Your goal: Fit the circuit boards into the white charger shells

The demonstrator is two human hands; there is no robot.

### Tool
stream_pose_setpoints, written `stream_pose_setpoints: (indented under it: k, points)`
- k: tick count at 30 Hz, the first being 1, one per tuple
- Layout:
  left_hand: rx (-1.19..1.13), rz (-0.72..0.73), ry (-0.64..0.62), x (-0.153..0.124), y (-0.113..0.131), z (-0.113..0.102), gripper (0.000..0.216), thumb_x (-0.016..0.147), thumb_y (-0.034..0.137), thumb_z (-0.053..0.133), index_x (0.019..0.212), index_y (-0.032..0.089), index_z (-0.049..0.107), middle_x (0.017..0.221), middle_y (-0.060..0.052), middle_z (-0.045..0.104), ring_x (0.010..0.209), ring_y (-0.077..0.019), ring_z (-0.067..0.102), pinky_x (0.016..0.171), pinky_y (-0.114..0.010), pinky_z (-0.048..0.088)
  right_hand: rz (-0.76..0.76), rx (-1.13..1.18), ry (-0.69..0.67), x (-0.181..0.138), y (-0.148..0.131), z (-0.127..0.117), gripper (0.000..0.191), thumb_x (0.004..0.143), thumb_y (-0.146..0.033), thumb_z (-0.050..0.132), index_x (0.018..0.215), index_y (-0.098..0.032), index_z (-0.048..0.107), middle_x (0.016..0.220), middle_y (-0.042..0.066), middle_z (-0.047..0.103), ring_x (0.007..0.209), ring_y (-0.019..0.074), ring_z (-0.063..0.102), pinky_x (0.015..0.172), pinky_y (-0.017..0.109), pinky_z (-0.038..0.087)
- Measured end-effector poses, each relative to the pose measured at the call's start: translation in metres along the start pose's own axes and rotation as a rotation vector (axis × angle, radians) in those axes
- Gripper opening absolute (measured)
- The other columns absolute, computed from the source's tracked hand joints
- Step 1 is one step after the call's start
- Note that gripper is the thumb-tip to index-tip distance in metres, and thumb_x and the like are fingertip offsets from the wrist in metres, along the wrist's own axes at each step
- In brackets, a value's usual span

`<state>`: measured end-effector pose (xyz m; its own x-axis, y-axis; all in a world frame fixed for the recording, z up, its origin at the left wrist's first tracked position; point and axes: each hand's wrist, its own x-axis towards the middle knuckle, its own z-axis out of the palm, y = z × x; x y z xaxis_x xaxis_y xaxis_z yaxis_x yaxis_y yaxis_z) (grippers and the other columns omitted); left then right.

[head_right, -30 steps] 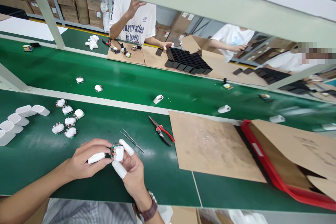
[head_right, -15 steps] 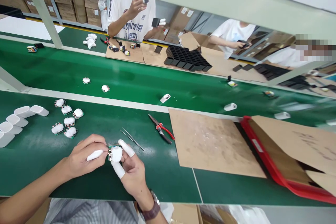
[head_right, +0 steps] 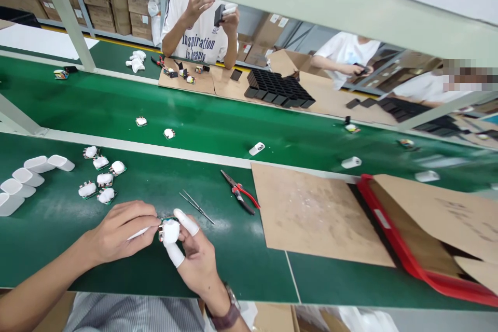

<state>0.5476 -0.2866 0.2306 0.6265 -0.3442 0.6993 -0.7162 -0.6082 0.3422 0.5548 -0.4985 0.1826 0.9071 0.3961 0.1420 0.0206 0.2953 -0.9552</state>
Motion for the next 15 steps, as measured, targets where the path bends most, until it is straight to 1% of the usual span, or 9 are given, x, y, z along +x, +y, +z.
stream_pose_setpoints:
  k: [3,5,7,9,11,12,13,15]
  points:
    - [0.018,0.044,0.038,-0.006,-0.001,0.006,0.022,0.089,-0.002,0.065,0.102,0.015,0.067,0.089,-0.007,0.071,0.072,-0.0175,0.068,0.063,-0.032,0.057,0.039,-0.01,0.011,-0.001,0.0,0.0,0.058,0.087,-0.022,0.082,0.141,-0.032,0.064,0.116,0.005,0.072,0.092,0.0189,0.072,0.089,0.037,0.064]
    - [-0.026,0.018,0.094,-0.01,-0.001,0.01,0.025,0.089,-0.003,0.065,0.105,0.015,0.069,0.09,-0.007,0.073,0.075,-0.0179,0.07,0.068,-0.032,0.06,0.074,-0.001,0.028,0.0,0.0,0.0,0.062,0.082,-0.026,0.087,0.14,-0.03,0.065,0.115,0.006,0.073,0.095,0.0209,0.072,0.092,0.039,0.063]
    - [-0.166,-0.098,0.095,-0.012,-0.002,0.012,0.028,0.09,0.004,0.071,0.115,0.017,0.07,0.101,-0.01,0.076,0.086,-0.0202,0.074,0.077,-0.033,0.063,0.113,0.034,0.032,0.001,0.0,-0.001,0.065,0.08,-0.03,0.09,0.14,-0.029,0.065,0.111,0.007,0.074,0.096,0.0223,0.072,0.093,0.041,0.063]
    - [-0.356,-0.243,0.034,-0.01,-0.002,0.012,0.04,0.089,0.019,0.08,0.127,0.018,0.068,0.115,-0.014,0.076,0.101,-0.0246,0.075,0.087,-0.036,0.064,0.133,0.053,0.024,0.003,-0.001,-0.003,0.066,0.08,-0.033,0.09,0.141,-0.028,0.064,0.109,0.007,0.074,0.097,0.023,0.072,0.093,0.042,0.062]
    - [-0.51,-0.34,-0.016,-0.008,-0.001,0.01,0.049,0.086,0.027,0.085,0.131,0.02,0.069,0.123,-0.016,0.075,0.108,-0.0275,0.075,0.092,-0.039,0.064,0.106,0.018,0.013,0.006,-0.003,-0.006,0.065,0.08,-0.036,0.09,0.14,-0.027,0.065,0.115,0.008,0.072,0.1,0.023,0.07,0.094,0.042,0.061]
    - [-0.561,-0.362,-0.015,-0.008,-0.001,0.01,0.046,0.085,0.027,0.086,0.128,0.02,0.071,0.122,-0.015,0.076,0.108,-0.0278,0.075,0.093,-0.039,0.064,0.077,-0.024,-0.003,0.008,-0.005,-0.007,0.064,0.08,-0.036,0.09,0.139,-0.028,0.066,0.118,0.008,0.07,0.102,0.0229,0.069,0.095,0.04,0.06]
    - [-0.597,-0.382,-0.004,-0.008,-0.001,0.01,0.038,0.086,0.025,0.085,0.122,0.022,0.074,0.12,-0.014,0.077,0.107,-0.0274,0.076,0.093,-0.039,0.064,0.043,-0.081,-0.032,0.01,-0.008,-0.008,0.062,0.081,-0.035,0.089,0.138,-0.028,0.067,0.12,0.008,0.068,0.103,0.0227,0.067,0.096,0.039,0.059]
    - [-0.651,-0.455,0.021,-0.012,-0.002,0.011,0.023,0.089,0.022,0.08,0.111,0.023,0.077,0.117,-0.012,0.079,0.103,-0.026,0.077,0.088,-0.036,0.065,-0.018,-0.235,-0.146,0.013,-0.018,-0.008,0.056,0.082,-0.033,0.087,0.134,-0.028,0.069,0.12,0.008,0.065,0.107,0.0225,0.065,0.098,0.037,0.057]
